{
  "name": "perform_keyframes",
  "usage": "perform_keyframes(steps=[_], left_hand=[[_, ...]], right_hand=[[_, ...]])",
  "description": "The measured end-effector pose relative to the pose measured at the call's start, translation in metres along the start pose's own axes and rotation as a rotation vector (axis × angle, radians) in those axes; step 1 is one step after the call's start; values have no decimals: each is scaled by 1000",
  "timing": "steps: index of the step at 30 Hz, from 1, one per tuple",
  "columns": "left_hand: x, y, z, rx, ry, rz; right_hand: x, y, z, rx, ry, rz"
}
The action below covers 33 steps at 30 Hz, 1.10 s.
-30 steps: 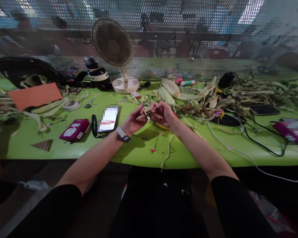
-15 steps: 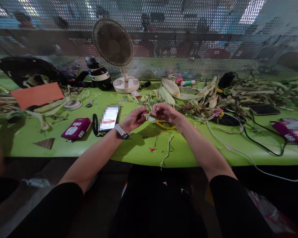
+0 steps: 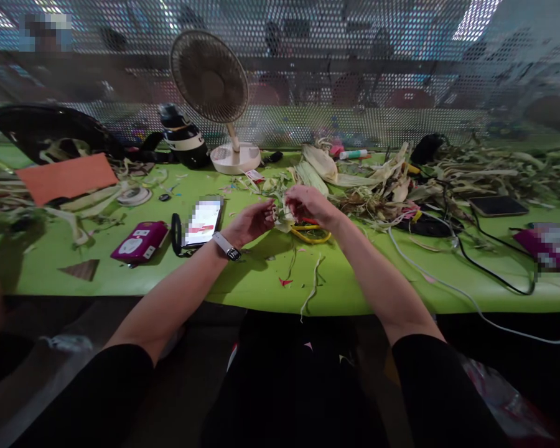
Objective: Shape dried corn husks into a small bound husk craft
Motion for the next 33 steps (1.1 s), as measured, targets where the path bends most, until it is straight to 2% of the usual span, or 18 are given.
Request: perform_keyframes(steps=[4,8,13,19,24,29,33], left_hand=[[-1,2,-1,-44,26,29],[1,1,-5,-171,39,31],[1,-2,-11,-285,91,7],[1,-3,-13,-235,-44,-49],[-1,-4,-11,-139,-78,-52],[-6,-6,-11,-199,19,48],[-4,-5,-10,-259,76,56]], right_hand=[[-5,-8,4,60,-204,126],[-8,-8,4,139,-290,131],[-6,-5,4,128,-274,90],[-8,-3,-4,47,-344,86],[-3,-4,3,70,-278,-22],[-5,-8,11,164,-234,-38],[-9,-9,9,217,-270,-35]])
Point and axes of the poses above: each hand's wrist, its own y-axis towards the middle knuckle, its own x-axis out of the back of the hand, z = x × y, the point moved 5 cm from there along y, towards the middle knuckle, and after that the axes turned 13 degrees about -z, right-handed, at the moved point
